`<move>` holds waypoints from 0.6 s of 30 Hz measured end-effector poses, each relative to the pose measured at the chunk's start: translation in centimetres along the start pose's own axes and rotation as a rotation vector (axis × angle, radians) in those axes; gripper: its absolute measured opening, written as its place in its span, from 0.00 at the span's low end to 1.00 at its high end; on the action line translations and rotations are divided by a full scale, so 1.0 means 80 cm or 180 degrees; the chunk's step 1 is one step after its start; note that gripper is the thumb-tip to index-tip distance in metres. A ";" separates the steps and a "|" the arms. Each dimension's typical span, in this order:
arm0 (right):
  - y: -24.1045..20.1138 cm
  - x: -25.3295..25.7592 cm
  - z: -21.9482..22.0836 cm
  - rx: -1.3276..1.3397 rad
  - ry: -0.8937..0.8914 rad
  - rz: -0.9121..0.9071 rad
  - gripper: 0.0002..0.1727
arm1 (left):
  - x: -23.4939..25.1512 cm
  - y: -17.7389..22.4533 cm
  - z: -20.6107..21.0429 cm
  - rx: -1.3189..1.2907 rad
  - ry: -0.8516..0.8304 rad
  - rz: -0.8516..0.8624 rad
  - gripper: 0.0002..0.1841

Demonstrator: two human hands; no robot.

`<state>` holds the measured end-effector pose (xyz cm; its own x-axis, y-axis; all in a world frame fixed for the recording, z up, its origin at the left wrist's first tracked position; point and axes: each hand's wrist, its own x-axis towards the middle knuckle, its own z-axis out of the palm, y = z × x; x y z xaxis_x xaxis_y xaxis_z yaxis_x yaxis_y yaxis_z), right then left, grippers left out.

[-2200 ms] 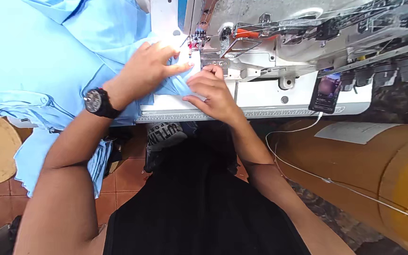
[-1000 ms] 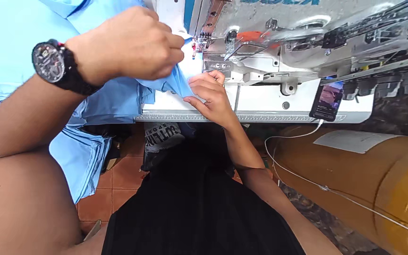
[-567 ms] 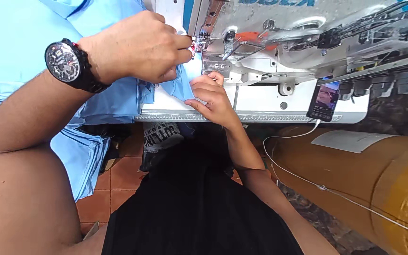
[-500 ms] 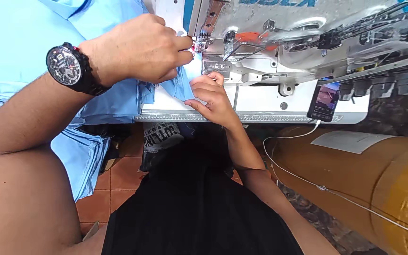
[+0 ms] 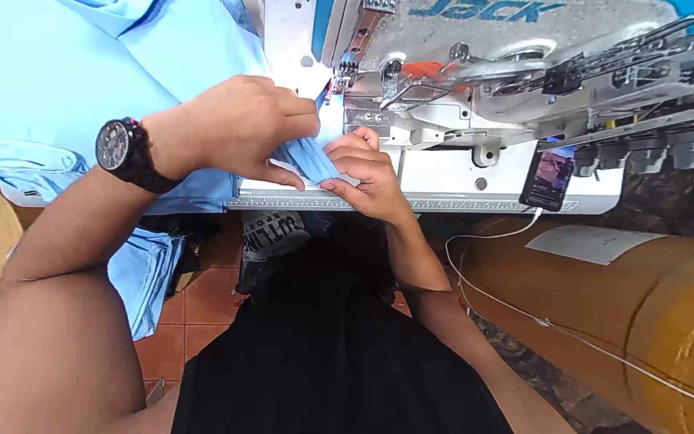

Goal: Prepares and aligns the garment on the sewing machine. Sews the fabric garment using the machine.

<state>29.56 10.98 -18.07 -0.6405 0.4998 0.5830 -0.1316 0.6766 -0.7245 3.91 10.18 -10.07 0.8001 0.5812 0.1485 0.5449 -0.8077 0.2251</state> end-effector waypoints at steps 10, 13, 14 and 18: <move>0.003 0.004 -0.007 0.0056 0.0051 0.0060 0.09 | -0.008 0.011 0.034 0.0817 0.0784 -0.0213 0.12; 0.005 0.005 -0.008 -0.0149 0.0049 0.0060 0.08 | -0.007 0.001 0.039 0.0874 0.0912 -0.0091 0.14; 0.006 0.006 -0.008 -0.0234 0.0047 0.0057 0.07 | -0.006 -0.003 0.042 0.0865 0.0946 -0.0056 0.15; 0.008 0.011 -0.011 -0.0608 0.0004 0.0131 0.06 | 0.000 -0.021 0.050 0.0843 0.1000 0.0005 0.16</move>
<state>29.57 12.31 -17.73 -0.6415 0.5297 0.5549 0.0409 0.7459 -0.6649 3.98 11.15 -14.28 0.7078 0.5487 0.4448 0.6222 -0.7825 -0.0248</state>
